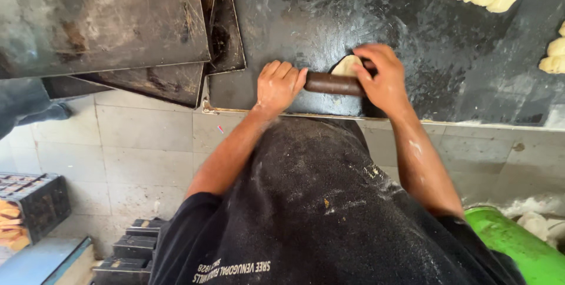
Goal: The person uses a rolling pin to flatten small balls of dough into thin, round discs on a dark countertop. They repeatedly pick up a dough ball, roll it out, and place the finished disc onto a metal tray to the left.
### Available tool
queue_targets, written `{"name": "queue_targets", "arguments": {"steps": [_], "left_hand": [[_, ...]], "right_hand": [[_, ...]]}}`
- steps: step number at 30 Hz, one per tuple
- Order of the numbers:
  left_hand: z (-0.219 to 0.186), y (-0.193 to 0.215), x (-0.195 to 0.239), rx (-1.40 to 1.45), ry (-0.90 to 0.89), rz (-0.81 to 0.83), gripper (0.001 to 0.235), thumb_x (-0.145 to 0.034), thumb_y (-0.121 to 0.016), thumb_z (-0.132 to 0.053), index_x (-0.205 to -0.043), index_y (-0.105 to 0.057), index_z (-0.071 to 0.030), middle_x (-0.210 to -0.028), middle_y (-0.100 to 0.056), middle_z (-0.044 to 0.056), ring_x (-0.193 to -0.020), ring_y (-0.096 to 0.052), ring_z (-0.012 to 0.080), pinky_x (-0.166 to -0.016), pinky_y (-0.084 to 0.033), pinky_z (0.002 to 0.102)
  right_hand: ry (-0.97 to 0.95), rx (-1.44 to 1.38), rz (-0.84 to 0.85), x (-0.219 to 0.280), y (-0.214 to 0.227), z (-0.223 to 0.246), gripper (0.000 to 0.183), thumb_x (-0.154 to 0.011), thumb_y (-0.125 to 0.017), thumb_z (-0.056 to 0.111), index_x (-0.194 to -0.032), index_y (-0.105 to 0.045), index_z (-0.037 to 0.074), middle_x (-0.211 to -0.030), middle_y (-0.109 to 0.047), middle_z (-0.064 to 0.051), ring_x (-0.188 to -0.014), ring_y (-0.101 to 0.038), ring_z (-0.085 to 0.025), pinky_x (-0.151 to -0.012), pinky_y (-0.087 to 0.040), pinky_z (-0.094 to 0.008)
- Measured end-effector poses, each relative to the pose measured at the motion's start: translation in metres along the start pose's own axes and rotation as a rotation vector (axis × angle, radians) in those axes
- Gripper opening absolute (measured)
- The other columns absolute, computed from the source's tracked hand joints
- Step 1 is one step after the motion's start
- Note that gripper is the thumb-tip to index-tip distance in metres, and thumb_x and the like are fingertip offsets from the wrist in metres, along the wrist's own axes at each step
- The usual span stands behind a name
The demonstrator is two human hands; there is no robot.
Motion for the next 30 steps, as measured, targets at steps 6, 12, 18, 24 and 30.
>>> {"name": "queue_targets", "arguments": {"steps": [6,12,18,24,30], "left_hand": [[0.010,0.021,0.018,0.066,-0.027,0.042,0.029,-0.088,-0.077,-0.020,-0.065,-0.062,-0.011,-0.071,-0.057,0.003,-0.070,-0.057,0.0236,-0.065,-0.050,0.039],[0.024,0.036,0.043,-0.077,-0.100,0.121,0.034,-0.091,-0.075,-0.026,-0.061,-0.064,-0.017,-0.067,-0.061,-0.002,-0.071,-0.061,0.0184,-0.063,-0.053,0.034],[0.031,0.028,0.048,-0.027,-0.034,0.046,0.032,-0.091,-0.071,-0.033,-0.065,-0.070,-0.015,-0.069,-0.064,-0.002,-0.073,-0.061,0.0180,-0.062,-0.051,0.034],[0.037,0.029,0.051,0.042,0.014,-0.036,0.036,-0.090,-0.071,-0.033,-0.060,-0.066,-0.014,-0.069,-0.062,-0.001,-0.072,-0.060,0.0187,-0.061,-0.048,0.034],[0.039,0.034,0.051,0.061,0.020,-0.060,0.037,-0.088,-0.072,-0.033,-0.057,-0.063,-0.014,-0.065,-0.059,0.001,-0.068,-0.058,0.0209,-0.059,-0.045,0.036]], "right_hand": [[-0.038,0.170,0.330,-0.027,-0.021,0.010,0.018,-0.083,-0.086,0.016,-0.094,-0.075,0.008,-0.097,-0.070,-0.015,-0.090,-0.067,-0.033,-0.079,-0.053,-0.042],[-0.473,-0.284,0.375,-0.019,-0.039,-0.010,0.035,-0.088,-0.081,0.006,-0.122,-0.072,0.008,-0.097,-0.076,-0.010,-0.086,-0.069,-0.016,-0.078,-0.056,-0.029],[-0.788,-0.594,0.688,-0.062,-0.044,0.014,0.026,-0.087,-0.074,-0.005,-0.113,-0.071,-0.007,-0.101,-0.076,-0.016,-0.091,-0.074,-0.020,-0.081,-0.060,-0.030],[0.193,-0.405,0.764,-0.138,-0.117,0.195,0.027,-0.095,-0.073,-0.006,-0.121,-0.071,0.000,-0.120,-0.073,-0.013,-0.107,-0.073,-0.020,-0.092,-0.060,-0.031],[0.813,0.059,0.619,-0.163,-0.208,0.247,0.035,-0.086,-0.068,-0.012,-0.119,-0.073,-0.001,-0.119,-0.071,-0.015,-0.115,-0.069,-0.034,-0.102,-0.057,-0.042]]}}
Point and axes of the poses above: each hand's wrist, its own x-axis away from the middle knuckle, its own y-axis out of the back of the hand, z = x × y, the point moved 5 cm from there along -x, towards the middle knuckle
